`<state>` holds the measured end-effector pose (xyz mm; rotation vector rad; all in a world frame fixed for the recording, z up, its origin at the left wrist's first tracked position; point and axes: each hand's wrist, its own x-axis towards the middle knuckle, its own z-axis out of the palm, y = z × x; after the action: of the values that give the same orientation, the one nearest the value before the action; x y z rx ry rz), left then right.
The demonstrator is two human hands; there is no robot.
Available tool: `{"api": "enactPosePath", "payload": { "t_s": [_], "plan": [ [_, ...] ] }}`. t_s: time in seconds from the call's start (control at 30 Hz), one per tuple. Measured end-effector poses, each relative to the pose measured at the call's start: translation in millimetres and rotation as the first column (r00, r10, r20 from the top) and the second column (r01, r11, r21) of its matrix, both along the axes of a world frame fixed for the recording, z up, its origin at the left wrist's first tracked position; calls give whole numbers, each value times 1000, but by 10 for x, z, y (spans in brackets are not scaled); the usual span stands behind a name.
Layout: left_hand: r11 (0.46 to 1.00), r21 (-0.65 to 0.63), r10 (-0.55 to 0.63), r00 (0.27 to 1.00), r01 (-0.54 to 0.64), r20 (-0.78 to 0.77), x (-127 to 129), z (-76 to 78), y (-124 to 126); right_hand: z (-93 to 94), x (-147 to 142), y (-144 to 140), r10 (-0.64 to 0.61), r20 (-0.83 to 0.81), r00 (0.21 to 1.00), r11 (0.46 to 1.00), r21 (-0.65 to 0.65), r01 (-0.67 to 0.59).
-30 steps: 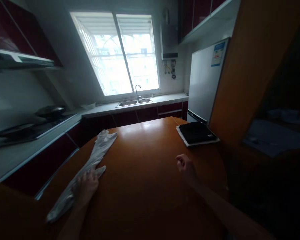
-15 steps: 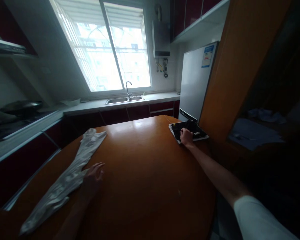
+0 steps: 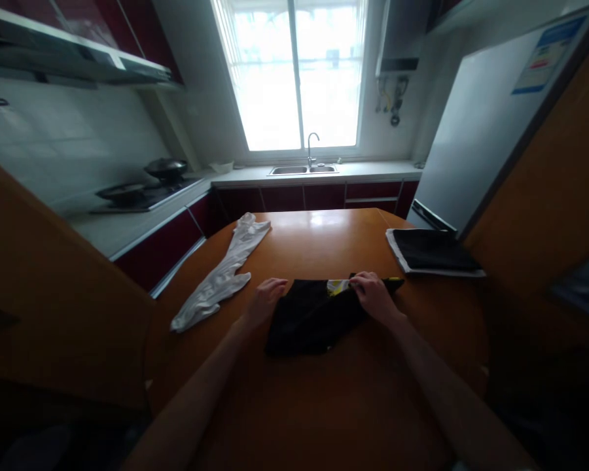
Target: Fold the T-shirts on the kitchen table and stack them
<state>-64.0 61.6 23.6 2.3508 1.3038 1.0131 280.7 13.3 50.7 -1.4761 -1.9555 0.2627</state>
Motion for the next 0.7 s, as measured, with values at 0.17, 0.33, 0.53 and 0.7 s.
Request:
{"api": "enactPosePath", "payload": {
  "t_s": [0.17, 0.33, 0.53, 0.7],
  "plan": [
    [983, -85, -180, 958, 165, -225, 271, -37, -180, -153, 236, 0, 69, 129, 989, 986, -158, -48],
    [966, -179, -232, 930, 186, -284, 328, 0, -245, -22, 266, -170, 257, 53, 965, 851, -485, -200],
    [985, -155, 34, 973, -71, -228, 303, 106, -251, 22, 324, -259, 214, 65, 975, 883, -439, -165],
    [901, -87, 431, 899, -425, 74, 84, 279, -127, 36, 369, -255, 28, 224, 974, 940, -337, 50]
  ]
}}
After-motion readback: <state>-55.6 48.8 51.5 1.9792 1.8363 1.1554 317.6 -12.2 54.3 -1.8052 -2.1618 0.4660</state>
